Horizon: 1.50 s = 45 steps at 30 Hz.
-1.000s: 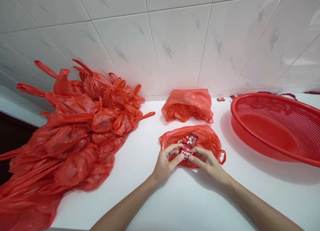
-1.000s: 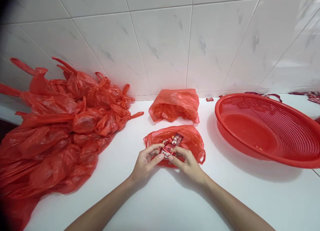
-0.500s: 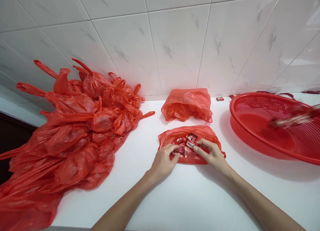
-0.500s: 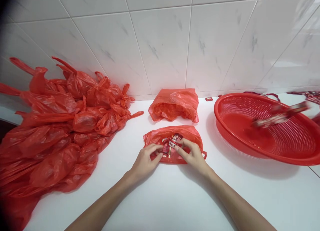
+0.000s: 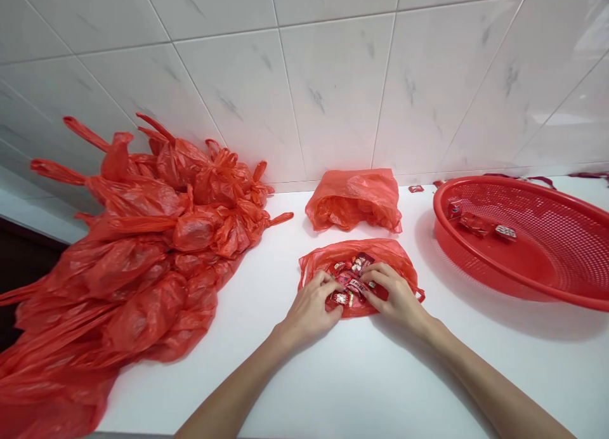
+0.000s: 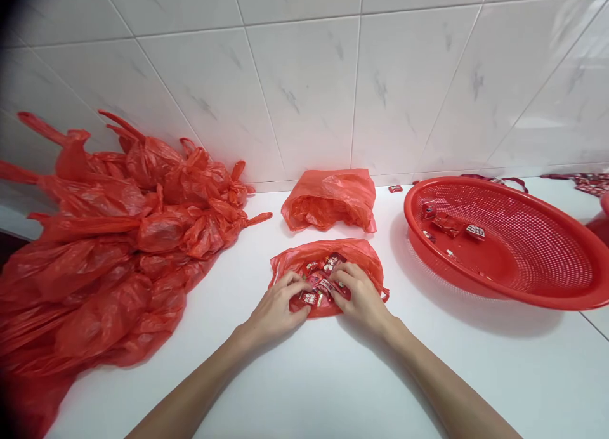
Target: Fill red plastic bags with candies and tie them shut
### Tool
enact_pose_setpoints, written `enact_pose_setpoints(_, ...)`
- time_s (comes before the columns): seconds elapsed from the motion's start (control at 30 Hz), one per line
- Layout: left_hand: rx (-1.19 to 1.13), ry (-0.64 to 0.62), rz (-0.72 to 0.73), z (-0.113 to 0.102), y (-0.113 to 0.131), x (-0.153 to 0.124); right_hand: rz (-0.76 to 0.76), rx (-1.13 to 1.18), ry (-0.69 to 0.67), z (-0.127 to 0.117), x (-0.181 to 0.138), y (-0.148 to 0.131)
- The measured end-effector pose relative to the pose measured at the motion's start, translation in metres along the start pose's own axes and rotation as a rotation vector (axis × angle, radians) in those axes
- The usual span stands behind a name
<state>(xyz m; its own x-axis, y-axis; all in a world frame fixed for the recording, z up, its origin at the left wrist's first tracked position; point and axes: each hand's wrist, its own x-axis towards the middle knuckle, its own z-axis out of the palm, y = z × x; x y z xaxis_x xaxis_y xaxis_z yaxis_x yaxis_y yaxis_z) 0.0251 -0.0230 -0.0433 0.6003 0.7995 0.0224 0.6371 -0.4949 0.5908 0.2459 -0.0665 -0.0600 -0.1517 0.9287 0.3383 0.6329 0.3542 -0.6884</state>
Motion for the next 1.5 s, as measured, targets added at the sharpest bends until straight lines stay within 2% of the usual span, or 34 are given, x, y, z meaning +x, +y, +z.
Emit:
enact_pose_setpoints(0.13,-0.004,0.021,0.029,0.002,0.000,-0.001,0.002,-0.058,-0.038,0.003,-0.001,0.002)
enact_pose_setpoints(0.37,-0.017,0.028,0.044,0.002,0.000,0.000,0.130,-0.135,-0.037,-0.004,0.002,0.020)
enact_pose_setpoints(0.53,-0.037,0.039,0.035,0.003,-0.003,0.001,0.120,-0.168,-0.057,-0.005,0.003,0.019)
enact_pose_setpoints(0.67,-0.071,0.059,0.020,0.004,-0.003,0.003,0.101,-0.160,-0.001,-0.006,0.003,0.019)
enact_pose_setpoints(0.87,-0.128,0.184,0.062,0.010,-0.004,0.005,0.049,-0.150,0.097,-0.010,0.004,0.019)
enact_pose_setpoints(0.93,-0.091,0.196,0.079,0.011,-0.007,0.005,0.011,-0.188,0.063,-0.009,0.005,0.020)
enact_pose_setpoints(1.03,-0.017,0.236,0.111,0.012,-0.010,0.006,-0.035,-0.256,-0.056,-0.006,0.006,0.020)
enact_pose_setpoints(1.17,0.096,0.347,0.103,0.011,-0.012,0.008,-0.007,-0.374,-0.129,-0.005,0.006,0.019)
enact_pose_setpoints(1.27,0.136,0.397,0.016,0.006,-0.016,0.010,-0.035,-0.377,-0.072,-0.011,0.007,0.016)
enact_pose_setpoints(1.4,0.084,0.372,-0.110,-0.004,-0.026,0.011,-0.207,-0.345,0.097,-0.028,0.004,0.009)
enact_pose_setpoints(1.5,-0.018,0.345,-0.130,-0.016,-0.035,0.012,-0.127,-0.485,0.195,-0.039,-0.004,0.006)
